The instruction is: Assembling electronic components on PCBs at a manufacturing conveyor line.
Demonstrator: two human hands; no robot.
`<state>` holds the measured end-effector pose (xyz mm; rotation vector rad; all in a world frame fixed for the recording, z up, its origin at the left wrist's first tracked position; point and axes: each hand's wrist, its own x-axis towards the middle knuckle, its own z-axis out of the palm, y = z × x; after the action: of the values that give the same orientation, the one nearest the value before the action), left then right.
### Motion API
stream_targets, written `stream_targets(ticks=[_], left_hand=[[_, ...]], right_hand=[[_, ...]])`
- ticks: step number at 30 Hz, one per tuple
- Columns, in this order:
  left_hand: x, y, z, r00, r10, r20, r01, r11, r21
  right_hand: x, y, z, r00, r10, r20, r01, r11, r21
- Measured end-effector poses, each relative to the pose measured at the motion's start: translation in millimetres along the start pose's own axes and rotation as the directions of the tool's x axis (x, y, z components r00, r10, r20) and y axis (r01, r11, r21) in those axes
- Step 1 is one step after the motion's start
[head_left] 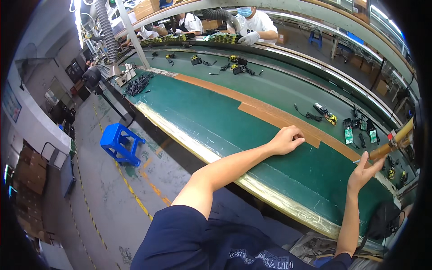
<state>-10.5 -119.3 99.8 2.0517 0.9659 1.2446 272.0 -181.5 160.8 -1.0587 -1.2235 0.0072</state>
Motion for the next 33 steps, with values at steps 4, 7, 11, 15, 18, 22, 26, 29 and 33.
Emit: stream_targets(ticks=[4,7,11,15,18,22,26,29,33], left_hand=[[-13,12,21,0.996,-0.045,-0.08,0.045,0.999,-0.002],[-17,10,42,0.995,-0.074,-0.073,0.076,0.997,0.03],[-17,-11,78,0.991,0.029,-0.132,0.003,0.971,0.237],[-32,-36,113,0.996,0.056,-0.076,-0.017,0.901,0.434],[-38,-53,134,0.991,0.133,-0.035,-0.087,0.808,0.583],[-35,-52,155,0.989,0.147,0.001,-0.118,0.795,0.595],[-24,-47,168,0.996,0.086,-0.019,-0.057,0.796,0.603],[-23,-43,174,0.997,0.073,-0.032,-0.042,0.822,0.568],[-12,-30,169,0.998,0.059,-0.016,-0.039,0.819,0.573]], right_hand=[[-23,-42,-20,0.709,-0.705,-0.022,0.695,0.704,-0.148],[-63,-25,-37,0.705,-0.617,0.35,0.572,0.786,0.234],[-81,-2,-44,0.6,-0.631,0.492,0.522,0.774,0.358],[-100,50,-52,0.666,-0.571,0.48,0.432,0.82,0.375],[-109,71,-59,0.704,-0.539,0.462,0.362,0.832,0.419],[-105,91,-74,0.693,-0.535,0.483,0.373,0.84,0.395],[-102,100,-87,0.68,-0.536,0.501,0.378,0.841,0.388],[-92,105,-90,0.663,-0.532,0.528,0.366,0.844,0.392],[-77,102,-89,0.68,-0.5,0.537,0.345,0.864,0.367]])
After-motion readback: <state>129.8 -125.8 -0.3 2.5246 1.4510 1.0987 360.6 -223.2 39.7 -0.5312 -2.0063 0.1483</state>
